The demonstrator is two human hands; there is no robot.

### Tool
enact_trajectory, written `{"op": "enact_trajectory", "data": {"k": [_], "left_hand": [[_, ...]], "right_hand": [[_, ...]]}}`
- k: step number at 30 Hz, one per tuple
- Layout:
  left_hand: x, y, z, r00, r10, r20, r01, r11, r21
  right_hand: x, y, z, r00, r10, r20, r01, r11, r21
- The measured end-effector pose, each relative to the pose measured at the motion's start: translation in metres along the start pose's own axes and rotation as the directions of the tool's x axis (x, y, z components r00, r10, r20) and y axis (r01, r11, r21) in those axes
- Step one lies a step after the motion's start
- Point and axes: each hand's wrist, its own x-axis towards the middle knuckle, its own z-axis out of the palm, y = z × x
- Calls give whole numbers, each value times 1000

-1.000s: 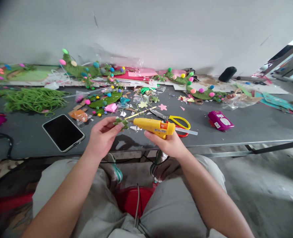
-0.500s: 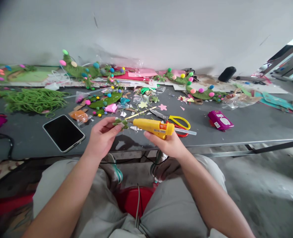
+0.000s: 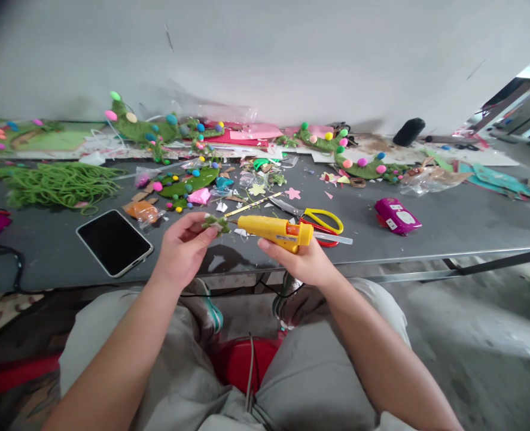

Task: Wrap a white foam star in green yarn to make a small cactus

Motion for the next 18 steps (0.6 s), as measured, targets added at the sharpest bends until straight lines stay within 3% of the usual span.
{"op": "enact_trajectory", "data": {"k": [18], "left_hand": [[0, -2, -1, 1000, 7, 8, -7, 1000, -13]], "right_hand": [[0, -2, 1, 1000, 23, -8, -23, 1000, -18]]}}
